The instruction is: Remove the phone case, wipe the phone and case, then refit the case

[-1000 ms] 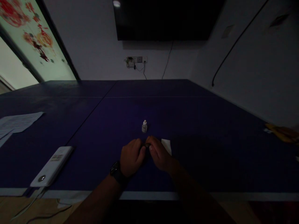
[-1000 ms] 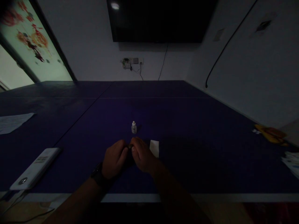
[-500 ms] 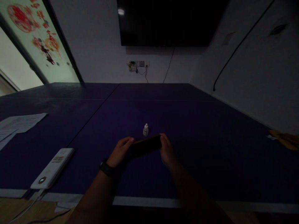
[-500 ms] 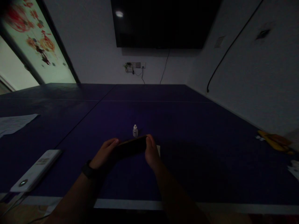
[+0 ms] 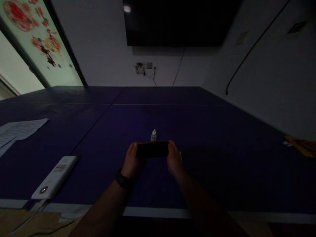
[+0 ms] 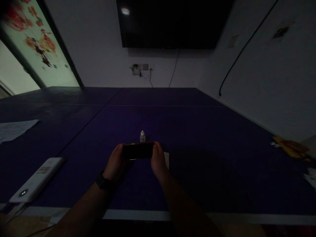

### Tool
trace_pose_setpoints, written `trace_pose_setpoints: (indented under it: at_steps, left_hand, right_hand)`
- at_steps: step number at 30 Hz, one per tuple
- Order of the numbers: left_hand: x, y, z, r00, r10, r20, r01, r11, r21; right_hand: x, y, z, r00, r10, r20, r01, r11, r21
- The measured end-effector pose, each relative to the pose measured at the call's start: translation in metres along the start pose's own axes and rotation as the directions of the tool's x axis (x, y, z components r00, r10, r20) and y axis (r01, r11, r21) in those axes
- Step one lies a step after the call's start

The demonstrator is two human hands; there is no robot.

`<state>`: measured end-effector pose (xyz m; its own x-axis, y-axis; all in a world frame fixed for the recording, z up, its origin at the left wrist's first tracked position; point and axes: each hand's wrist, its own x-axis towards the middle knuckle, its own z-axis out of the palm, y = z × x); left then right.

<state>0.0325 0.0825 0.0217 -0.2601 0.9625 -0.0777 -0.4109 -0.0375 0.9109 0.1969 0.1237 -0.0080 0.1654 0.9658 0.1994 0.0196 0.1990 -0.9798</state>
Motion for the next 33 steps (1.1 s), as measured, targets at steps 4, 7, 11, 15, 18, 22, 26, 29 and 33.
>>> trace_pose_setpoints:
  at_steps: [4, 7, 11, 15, 18, 22, 26, 29, 33]
  left_hand:
    - [-0.001, -0.002, 0.003, 1.000, 0.010, -0.013, -0.011, 0.998, -0.070]
    - [-0.002, -0.002, 0.004, 0.999, 0.033, -0.016, -0.034, 0.995, -0.094]
    - [-0.003, -0.004, 0.005, 0.997, 0.069, -0.027, -0.071, 0.994, -0.082]
    - [-0.001, -0.006, 0.003, 0.991, 0.114, -0.066, -0.118, 0.991, -0.057]
    - [0.002, -0.007, 0.001, 0.982, 0.161, -0.095, -0.162, 0.987, -0.009]
    - [0.002, -0.007, 0.002, 0.979, 0.172, -0.112, -0.174, 0.985, -0.014]
    - [-0.001, -0.008, 0.007, 0.982, 0.148, -0.119, -0.155, 0.986, -0.055]
    - [-0.003, -0.010, 0.008, 0.983, 0.141, -0.122, -0.148, 0.987, -0.055]
    - [-0.003, -0.012, 0.006, 0.979, 0.150, -0.135, -0.151, 0.989, 0.001]
  right_hand:
    - [-0.004, -0.009, 0.000, 1.000, 0.011, 0.000, -0.011, 0.999, -0.048]
    - [-0.005, -0.010, 0.000, 1.000, 0.011, 0.001, -0.011, 0.998, -0.063]
    - [-0.008, -0.010, 0.001, 1.000, -0.007, 0.006, 0.007, 0.998, -0.065]
    - [-0.013, -0.014, 0.002, 0.998, -0.036, 0.057, 0.039, 0.997, -0.063]
    - [-0.014, -0.017, 0.001, 0.993, -0.051, 0.109, 0.060, 0.996, -0.073]
    - [-0.012, -0.016, 0.003, 0.992, -0.053, 0.111, 0.064, 0.993, -0.095]
    - [-0.008, -0.010, 0.005, 0.996, -0.053, 0.066, 0.061, 0.991, -0.119]
    - [-0.006, -0.006, 0.006, 0.999, -0.047, 0.014, 0.049, 0.989, -0.137]
    - [-0.007, -0.004, 0.006, 0.999, -0.044, -0.019, 0.041, 0.990, -0.134]
